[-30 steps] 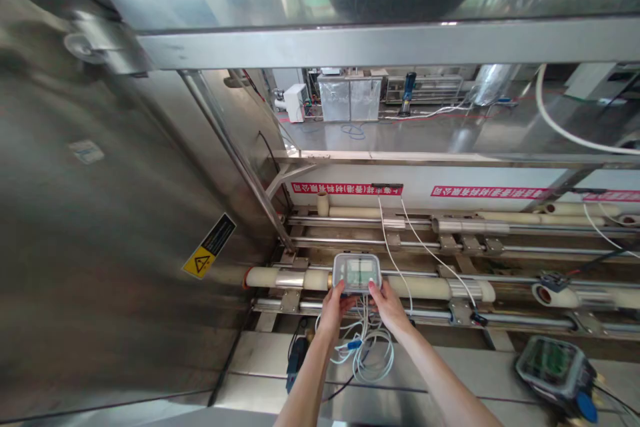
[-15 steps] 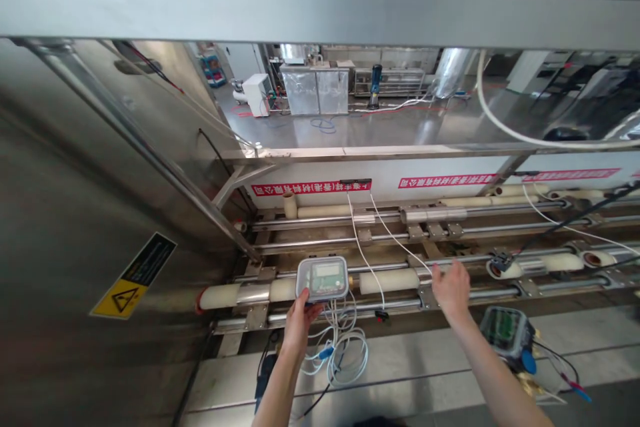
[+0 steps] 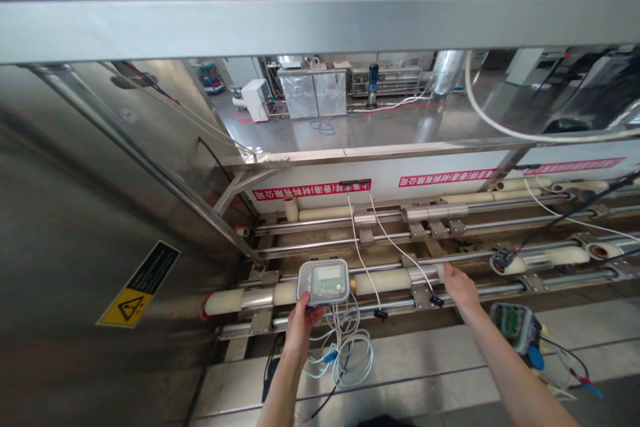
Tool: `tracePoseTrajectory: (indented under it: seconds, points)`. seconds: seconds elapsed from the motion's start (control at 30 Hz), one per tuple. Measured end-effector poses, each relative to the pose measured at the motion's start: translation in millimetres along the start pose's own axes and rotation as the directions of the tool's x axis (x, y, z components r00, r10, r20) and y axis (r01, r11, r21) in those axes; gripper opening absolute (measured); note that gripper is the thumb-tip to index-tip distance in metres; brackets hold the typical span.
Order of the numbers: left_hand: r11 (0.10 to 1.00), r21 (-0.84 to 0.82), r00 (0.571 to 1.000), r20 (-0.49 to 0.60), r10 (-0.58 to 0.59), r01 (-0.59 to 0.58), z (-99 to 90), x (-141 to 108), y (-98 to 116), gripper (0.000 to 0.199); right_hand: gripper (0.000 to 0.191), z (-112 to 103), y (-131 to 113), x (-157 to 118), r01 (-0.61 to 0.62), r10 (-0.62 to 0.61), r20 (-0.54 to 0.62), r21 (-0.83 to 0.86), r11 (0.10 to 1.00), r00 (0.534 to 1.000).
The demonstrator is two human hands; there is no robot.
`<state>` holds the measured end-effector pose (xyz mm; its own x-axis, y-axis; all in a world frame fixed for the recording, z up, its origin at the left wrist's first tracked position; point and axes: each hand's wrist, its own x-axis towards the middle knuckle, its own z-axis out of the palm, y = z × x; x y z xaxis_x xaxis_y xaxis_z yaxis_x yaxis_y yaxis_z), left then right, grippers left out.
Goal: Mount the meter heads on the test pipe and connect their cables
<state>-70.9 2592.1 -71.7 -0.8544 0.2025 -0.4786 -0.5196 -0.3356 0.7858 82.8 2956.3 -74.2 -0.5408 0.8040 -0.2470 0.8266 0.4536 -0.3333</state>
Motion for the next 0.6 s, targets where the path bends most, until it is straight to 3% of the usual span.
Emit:
tracePoseTrajectory:
  seconds: [0.23,0.43,0.53,0.6]
  points:
    - [0.999,-0.021,1.0,-0.001,0.03,-0.03,3.7,-2,-5,0.018,0.057,2,0,-3,-0.013,0.012,-0.01,-0.014,1.0,1.0]
    - [1.0,-0.01,1.0,0.016,-0.02,0.02,6.1,-5,2,0.018,0.057,13,-9,-8,-0.009,0.008,-0.051,-0.014,1.0,0.999]
    - [0.992,0.083,0.992,0.071,-0.1,0.094,2.7,-10,13,0.022,0.049,13,0,-12,0.046,-0.045,-0.077,0.016,0.999,0.996]
    - [0.966,0.229,0.988,0.075,-0.138,0.118,-5.1,-16,21,0.03,0.043,8,18,-15,0.061,-0.057,-0.109,0.031,0.998,0.992]
